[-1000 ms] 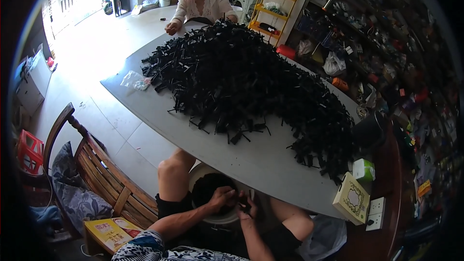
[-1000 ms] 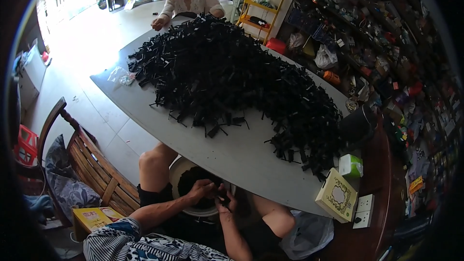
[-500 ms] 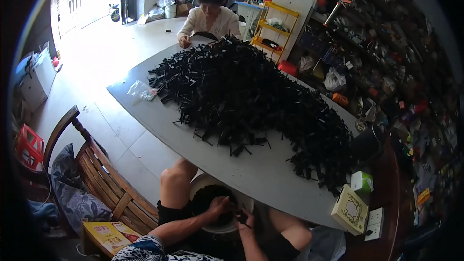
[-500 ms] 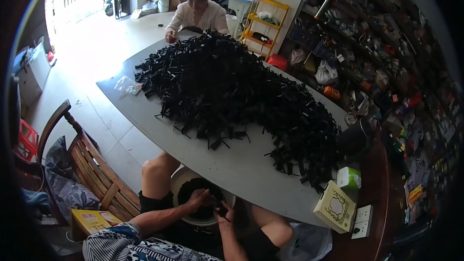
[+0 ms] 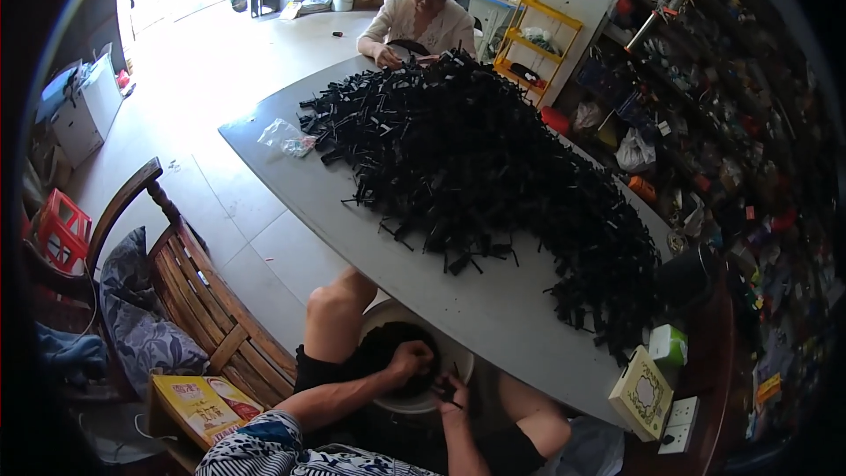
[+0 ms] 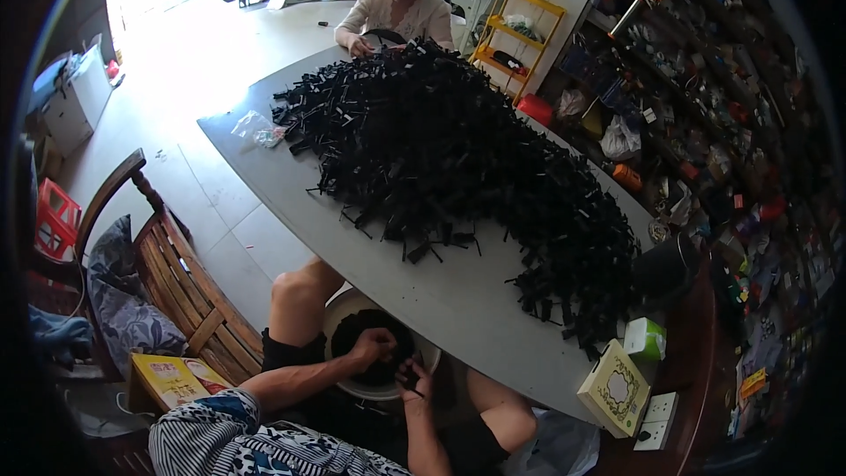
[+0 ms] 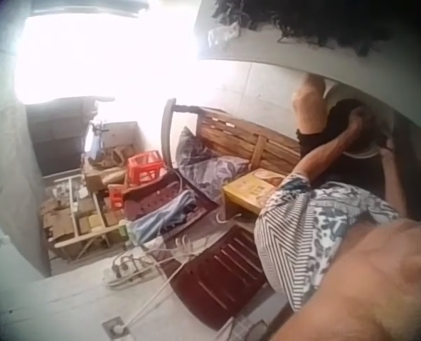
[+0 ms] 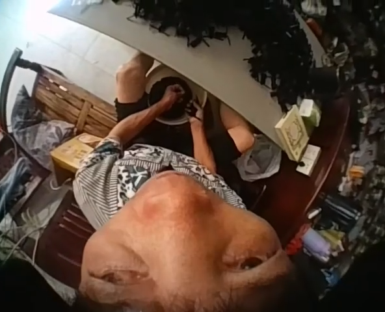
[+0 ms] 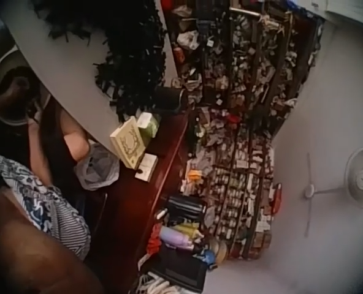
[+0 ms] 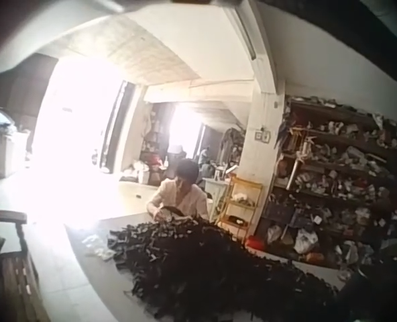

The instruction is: Assembling or sorting small black plastic hardware components at a table.

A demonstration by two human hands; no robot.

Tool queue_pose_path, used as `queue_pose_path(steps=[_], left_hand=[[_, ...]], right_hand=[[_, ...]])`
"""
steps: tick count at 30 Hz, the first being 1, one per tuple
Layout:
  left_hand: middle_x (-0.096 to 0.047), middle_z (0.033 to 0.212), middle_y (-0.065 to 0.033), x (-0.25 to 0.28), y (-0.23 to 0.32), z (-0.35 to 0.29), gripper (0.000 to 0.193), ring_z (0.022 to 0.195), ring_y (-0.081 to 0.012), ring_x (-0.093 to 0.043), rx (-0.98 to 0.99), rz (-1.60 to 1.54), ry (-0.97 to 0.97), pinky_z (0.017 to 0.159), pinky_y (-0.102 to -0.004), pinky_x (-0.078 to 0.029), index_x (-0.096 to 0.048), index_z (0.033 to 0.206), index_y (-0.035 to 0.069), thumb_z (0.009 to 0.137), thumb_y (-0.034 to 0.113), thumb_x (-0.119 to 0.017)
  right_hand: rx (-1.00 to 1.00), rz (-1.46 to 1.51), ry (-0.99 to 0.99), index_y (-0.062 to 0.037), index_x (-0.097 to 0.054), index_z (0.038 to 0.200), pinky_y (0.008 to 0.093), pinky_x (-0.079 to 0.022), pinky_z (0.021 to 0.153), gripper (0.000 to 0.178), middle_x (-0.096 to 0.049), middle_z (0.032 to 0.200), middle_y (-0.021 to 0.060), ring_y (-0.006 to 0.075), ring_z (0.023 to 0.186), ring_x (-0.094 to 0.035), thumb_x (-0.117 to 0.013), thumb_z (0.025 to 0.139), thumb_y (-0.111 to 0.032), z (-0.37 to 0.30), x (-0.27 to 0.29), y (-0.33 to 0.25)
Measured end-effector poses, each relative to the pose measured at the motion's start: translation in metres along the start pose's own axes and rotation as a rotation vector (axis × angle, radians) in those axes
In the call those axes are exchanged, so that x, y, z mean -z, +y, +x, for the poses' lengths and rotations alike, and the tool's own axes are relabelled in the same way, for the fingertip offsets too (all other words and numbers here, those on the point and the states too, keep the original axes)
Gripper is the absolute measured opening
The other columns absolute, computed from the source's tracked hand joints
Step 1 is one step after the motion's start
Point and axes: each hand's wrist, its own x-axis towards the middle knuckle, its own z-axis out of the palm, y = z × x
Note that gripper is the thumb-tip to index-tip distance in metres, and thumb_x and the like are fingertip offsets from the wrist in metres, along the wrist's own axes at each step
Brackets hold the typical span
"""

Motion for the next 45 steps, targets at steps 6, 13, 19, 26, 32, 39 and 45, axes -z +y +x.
queue_pose_path(steps=[6, 13, 19, 26, 32, 39, 45], left_hand=[[-0.054, 0.070, -0.0050, 0.003, 0.003, -0.005, 0.012, 0.056, -0.0121, -0.052, 0.001, 0.177, -0.069, 0.049, -0.0233, -0.044, -0.053, 0.083, 0.001, 0.074, 0.005, -0.058], [-0.056, 0.074, -0.0063, 0.011, -0.008, 0.005, 0.017, 0.062, -0.0131, -0.054, 0.070, 0.088, -0.152, 0.056, -0.0244, -0.045, -0.053, 0.088, -0.001, 0.073, 0.004, -0.058], [-0.057, 0.073, -0.0091, 0.012, -0.019, 0.004, 0.017, 0.060, -0.0162, -0.056, 0.057, 0.061, -0.206, 0.054, -0.0260, -0.047, -0.054, 0.089, -0.003, 0.073, 0.001, -0.057], [-0.058, 0.072, -0.0104, 0.022, -0.011, 0.009, 0.022, 0.057, -0.0173, -0.057, 0.061, 0.134, -0.243, 0.048, -0.0278, -0.048, -0.054, 0.089, -0.004, 0.069, -0.001, -0.061], [-0.057, 0.069, -0.0055, 0.023, -0.011, 0.017, 0.021, 0.058, -0.0111, -0.053, -0.033, 0.564, -0.379, 0.051, -0.0245, -0.044, -0.057, 0.085, -0.001, 0.066, 0.005, -0.064], [-0.057, 0.069, -0.0111, 0.015, -0.009, 0.009, 0.020, 0.065, -0.0164, -0.055, -0.115, 0.703, -0.277, 0.056, -0.0294, -0.043, -0.058, 0.083, 0.002, 0.067, 0.013, -0.061], [-0.056, 0.072, -0.0148, 0.015, -0.036, 0.012, 0.016, 0.069, -0.0282, -0.056, -0.375, 0.877, -0.199, 0.059, -0.0343, -0.043, -0.056, 0.080, 0.003, 0.070, 0.016, -0.054]], right_hand=[[0.014, -0.104, -0.197, -0.0115, -0.051, 0.083, 0.0244, -0.037, 0.043, 0.014, -0.050, 0.070, 0.0000, 0.0132, 0.063, -0.047, -0.056, 0.077, -0.023, -0.018, -0.030, -0.002], [0.062, -0.156, -0.170, -0.0111, -0.050, 0.084, 0.0247, -0.037, 0.043, 0.012, -0.050, 0.071, 0.0010, 0.0142, 0.061, -0.048, -0.057, 0.076, -0.018, -0.011, -0.020, -0.001], [0.063, -0.156, -0.127, -0.0103, -0.050, 0.082, 0.0269, -0.037, 0.042, 0.011, -0.050, 0.068, 0.0030, 0.0178, 0.061, -0.050, -0.058, 0.075, -0.015, -0.021, -0.028, -0.002], [0.066, -0.335, -0.032, -0.0078, -0.051, 0.077, 0.0249, -0.035, 0.040, 0.012, -0.051, 0.064, 0.0046, 0.0152, 0.052, -0.047, -0.060, 0.072, -0.014, -0.024, -0.036, -0.004], [0.108, -0.680, 0.020, -0.0062, -0.053, 0.082, 0.0284, -0.039, 0.041, 0.013, -0.053, 0.069, 0.0048, 0.0162, 0.053, -0.050, -0.059, 0.071, -0.007, -0.024, -0.041, -0.004], [0.391, -0.854, 0.081, -0.0043, -0.054, 0.075, 0.0220, -0.034, 0.038, 0.007, -0.051, 0.058, 0.0020, 0.0099, 0.043, -0.045, -0.058, 0.073, -0.010, -0.034, -0.068, 0.009], [0.295, -0.814, 0.102, -0.0037, -0.054, 0.072, 0.0229, -0.032, 0.040, 0.007, -0.049, 0.055, 0.0017, 0.0105, 0.044, -0.044, -0.058, 0.072, -0.009, -0.018, -0.031, 0.021]])
